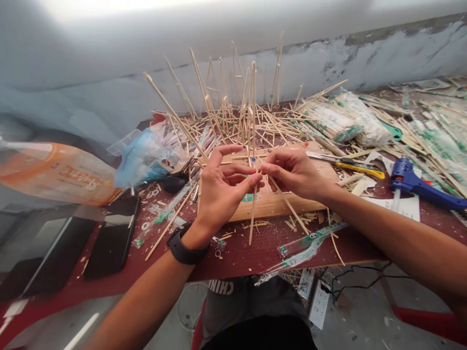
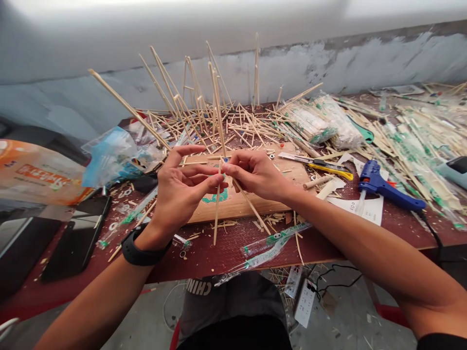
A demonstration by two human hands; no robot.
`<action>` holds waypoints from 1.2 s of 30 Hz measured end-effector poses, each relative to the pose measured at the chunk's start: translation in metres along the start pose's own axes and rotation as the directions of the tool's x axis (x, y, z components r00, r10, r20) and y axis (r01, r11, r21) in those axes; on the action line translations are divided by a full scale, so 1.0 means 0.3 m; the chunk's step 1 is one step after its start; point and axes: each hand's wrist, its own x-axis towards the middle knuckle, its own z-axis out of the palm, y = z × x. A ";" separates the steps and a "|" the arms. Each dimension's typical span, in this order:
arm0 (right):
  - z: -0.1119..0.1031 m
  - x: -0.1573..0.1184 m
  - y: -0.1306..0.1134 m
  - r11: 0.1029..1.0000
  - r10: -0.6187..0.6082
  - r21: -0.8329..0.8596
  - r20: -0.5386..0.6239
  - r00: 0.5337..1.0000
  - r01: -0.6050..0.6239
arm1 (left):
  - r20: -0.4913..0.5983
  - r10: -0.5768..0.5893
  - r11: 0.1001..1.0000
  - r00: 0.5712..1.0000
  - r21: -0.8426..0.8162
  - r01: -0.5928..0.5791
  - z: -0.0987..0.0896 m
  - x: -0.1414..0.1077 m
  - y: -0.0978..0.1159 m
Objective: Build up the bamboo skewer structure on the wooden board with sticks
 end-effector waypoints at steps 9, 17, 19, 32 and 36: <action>0.008 0.000 0.005 1.000 -0.023 -0.018 -0.009 1.000 0.023 | -0.003 0.001 1.000 1.000 0.026 -0.001 0.005 -0.003 -0.008; 0.006 0.000 0.008 1.000 -0.022 -0.004 0.003 1.000 0.022 | -0.013 0.006 1.000 1.000 0.021 -0.006 0.004 -0.001 -0.009; 0.007 0.000 0.008 1.000 -0.029 -0.001 0.006 1.000 0.029 | -0.009 0.010 1.000 1.000 0.019 -0.010 0.004 -0.001 -0.009; 0.011 -0.001 0.005 1.000 0.004 0.026 0.011 1.000 -0.005 | 0.005 0.018 0.999 1.000 0.046 -0.018 0.006 0.001 -0.018; 0.008 0.000 0.005 0.997 0.038 0.062 0.034 0.999 -0.040 | 0.026 0.041 0.996 0.999 0.080 -0.043 0.006 0.007 -0.023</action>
